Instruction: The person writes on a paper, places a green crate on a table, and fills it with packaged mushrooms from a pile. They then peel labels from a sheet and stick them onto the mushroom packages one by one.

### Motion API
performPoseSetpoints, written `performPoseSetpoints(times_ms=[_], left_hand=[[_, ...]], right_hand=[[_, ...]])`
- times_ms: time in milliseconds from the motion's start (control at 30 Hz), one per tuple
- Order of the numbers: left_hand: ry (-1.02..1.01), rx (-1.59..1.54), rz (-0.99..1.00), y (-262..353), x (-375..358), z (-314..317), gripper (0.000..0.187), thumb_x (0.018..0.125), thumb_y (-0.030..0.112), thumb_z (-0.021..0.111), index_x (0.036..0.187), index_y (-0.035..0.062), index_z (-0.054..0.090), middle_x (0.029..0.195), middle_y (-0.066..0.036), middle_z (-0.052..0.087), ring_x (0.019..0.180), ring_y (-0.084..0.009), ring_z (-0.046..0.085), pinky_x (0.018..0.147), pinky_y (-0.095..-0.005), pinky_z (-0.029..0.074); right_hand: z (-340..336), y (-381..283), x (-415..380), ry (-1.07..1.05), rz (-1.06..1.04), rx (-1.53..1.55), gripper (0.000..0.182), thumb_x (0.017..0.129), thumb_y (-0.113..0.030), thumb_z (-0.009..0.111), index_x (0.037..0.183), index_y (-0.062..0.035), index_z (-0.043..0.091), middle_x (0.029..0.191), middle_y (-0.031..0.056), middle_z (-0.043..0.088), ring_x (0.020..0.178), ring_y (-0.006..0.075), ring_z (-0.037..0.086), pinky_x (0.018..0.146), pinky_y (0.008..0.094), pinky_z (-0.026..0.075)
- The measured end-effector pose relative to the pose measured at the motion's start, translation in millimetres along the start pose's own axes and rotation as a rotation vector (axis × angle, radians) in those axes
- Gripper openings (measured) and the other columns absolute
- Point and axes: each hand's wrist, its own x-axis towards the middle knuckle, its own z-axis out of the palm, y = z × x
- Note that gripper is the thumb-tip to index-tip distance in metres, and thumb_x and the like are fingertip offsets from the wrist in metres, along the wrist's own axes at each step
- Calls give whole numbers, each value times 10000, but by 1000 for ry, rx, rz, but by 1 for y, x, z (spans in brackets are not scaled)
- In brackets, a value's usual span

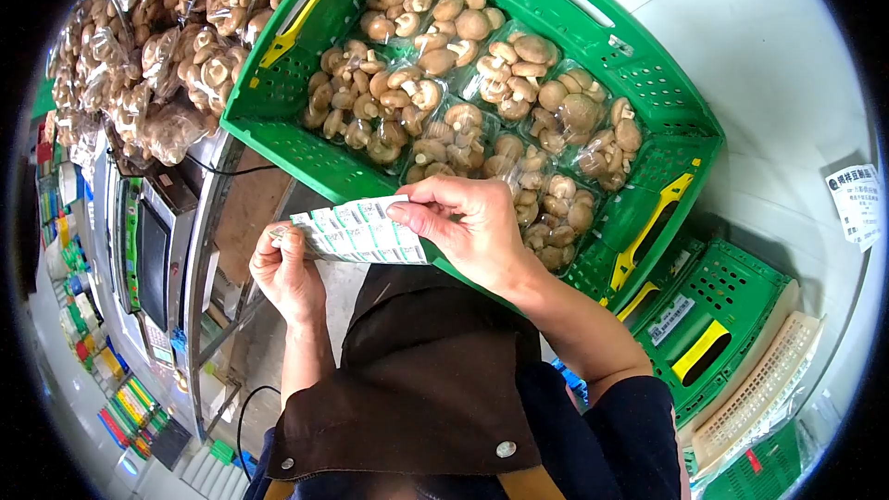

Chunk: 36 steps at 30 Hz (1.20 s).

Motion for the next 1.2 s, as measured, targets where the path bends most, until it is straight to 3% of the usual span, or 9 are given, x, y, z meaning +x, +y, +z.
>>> performPoseSetpoints(times_ms=[200, 300, 433, 467, 667, 767, 1000, 1100, 1200], left_hand=[[41, -33, 5, -1, -1, -4, 26, 863, 48, 668, 846, 39, 651, 799, 28, 621, 698, -43, 504, 686, -197, 404], [29, 47, 10, 1, -2, -4, 60, 858, 47, 672, 811, 40, 636, 778, 45, 600, 684, -29, 472, 660, -190, 386], [-67, 270, -111, 11, 2, -3, 194, 820, 79, 728, 708, 45, 573, 698, 75, 534, 645, -12, 409, 596, -182, 351], [-109, 295, -124, 10, 3, -2, 199, 817, 78, 731, 704, 44, 572, 690, 75, 536, 636, -12, 413, 584, -182, 351], [-332, 392, -168, 13, -2, 13, 163, 802, 123, 766, 754, 22, 647, 644, 46, 581, 598, -17, 457, 545, -181, 369], [-354, 464, -306, 21, -3, 13, 342, 780, 350, 767, 843, 20, 699, 663, -41, 655, 607, -97, 540, 575, -267, 443], [-322, 349, -217, 8, -5, 16, 330, 737, 288, 807, 813, -12, 690, 667, -19, 631, 614, -99, 516, 567, -279, 431], [-348, 290, -392, 16, -4, 20, 168, 781, 133, 732, 802, -23, 673, 693, 20, 594, 656, -65, 501, 573, -265, 420], [-386, 107, -436, 16, -6, 19, 249, 947, 219, 588, 870, -3, 670, 761, 64, 594, 710, -20, 464, 656, -193, 368]], right_hand=[[0, -5, 0, 5, -244, -327, 106, 818, -92, 726, 860, -2, 689, 755, 91, 688, 659, 122, 667, 576, 241, 499], [2, -3, -1, -3, -213, -356, 137, 850, -132, 702, 873, 0, 673, 745, 83, 685, 662, 129, 671, 577, 255, 504], [-16, 3, 11, -190, 113, -319, 243, 904, -216, 642, 987, 7, 590, 822, 101, 690, 754, 187, 686, 637, 282, 526], [-16, 1, 15, -176, 33, -298, 195, 923, -140, 607, 1058, -9, 553, 890, 71, 652, 764, 137, 632, 714, 289, 520], [10, -19, 34, -408, -303, -636, 229, 849, -216, 675, 941, -52, 545, 821, 92, 600, 707, 251, 623, 602, 348, 485], [15, -7, 33, -416, -397, -656, 233, 862, -254, 658, 873, -66, 522, 743, 78, 591, 650, 279, 614, 540, 372, 463], [13, 2, 29, -336, -501, -649, 184, 836, -174, 688, 793, -82, 534, 690, 47, 574, 575, 233, 608, 459, 351, 445], [8, 10, 28, -297, -589, -673, 206, 807, -156, 710, 765, -92, 519, 657, 29, 544, 549, 213, 590, 434, 339, 440], [-5, 18, 28, -154, -671, -802, 238, 786, -155, 730, 750, -91, 504, 644, 21, 526, 530, 195, 572, 414, 320, 431]])
